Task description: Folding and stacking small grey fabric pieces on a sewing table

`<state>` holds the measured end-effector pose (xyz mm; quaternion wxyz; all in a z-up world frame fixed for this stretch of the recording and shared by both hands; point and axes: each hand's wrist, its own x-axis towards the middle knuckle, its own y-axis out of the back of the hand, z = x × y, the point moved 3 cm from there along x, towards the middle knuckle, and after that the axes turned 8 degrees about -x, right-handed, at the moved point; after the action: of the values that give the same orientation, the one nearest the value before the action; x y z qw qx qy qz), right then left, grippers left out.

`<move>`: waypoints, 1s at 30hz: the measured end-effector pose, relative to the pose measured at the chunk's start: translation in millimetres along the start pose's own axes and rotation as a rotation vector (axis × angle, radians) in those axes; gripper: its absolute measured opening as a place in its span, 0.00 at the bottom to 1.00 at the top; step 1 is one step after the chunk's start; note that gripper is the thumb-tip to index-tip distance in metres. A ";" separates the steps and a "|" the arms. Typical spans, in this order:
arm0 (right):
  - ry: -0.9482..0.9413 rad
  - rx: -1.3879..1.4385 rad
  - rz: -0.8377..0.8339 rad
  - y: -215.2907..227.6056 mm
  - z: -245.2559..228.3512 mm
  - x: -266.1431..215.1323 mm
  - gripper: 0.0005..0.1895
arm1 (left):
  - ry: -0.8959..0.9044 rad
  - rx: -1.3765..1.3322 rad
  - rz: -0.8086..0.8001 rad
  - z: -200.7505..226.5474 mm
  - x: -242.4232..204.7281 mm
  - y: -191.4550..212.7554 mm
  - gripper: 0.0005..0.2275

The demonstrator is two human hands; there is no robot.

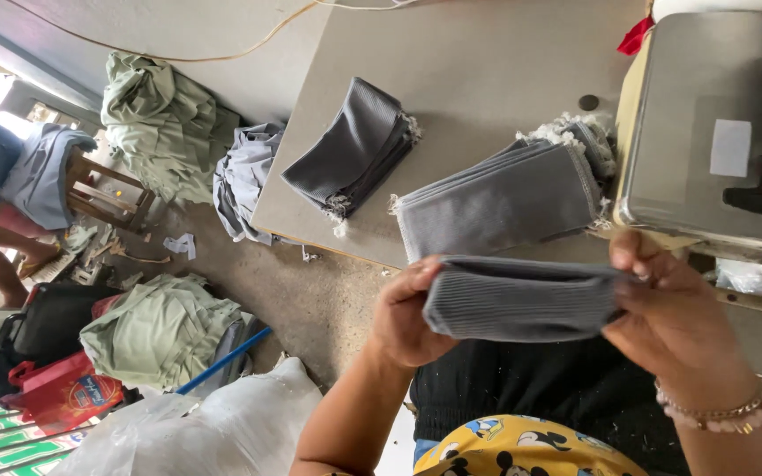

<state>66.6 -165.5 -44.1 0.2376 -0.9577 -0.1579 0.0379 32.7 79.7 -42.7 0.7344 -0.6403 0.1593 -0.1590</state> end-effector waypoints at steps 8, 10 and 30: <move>0.110 0.667 -0.129 -0.1 -0.2 -44.0 0.36 | 0.431 0.006 0.416 -124.7 -7.0 133.5 0.07; 0.076 0.595 -0.171 -16.8 -9.5 -40.9 0.46 | 0.464 -0.111 0.330 -159.9 -21.4 165.6 0.08; -0.181 0.363 -0.021 -29.6 -22.8 -40.5 0.50 | 0.237 0.098 0.330 -138.8 1.8 165.1 0.11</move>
<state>23.2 -163.8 -10.3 0.3915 -0.8901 -0.1793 0.1490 -21.5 -23.2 -224.3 0.7570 -0.5458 0.3393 -0.1181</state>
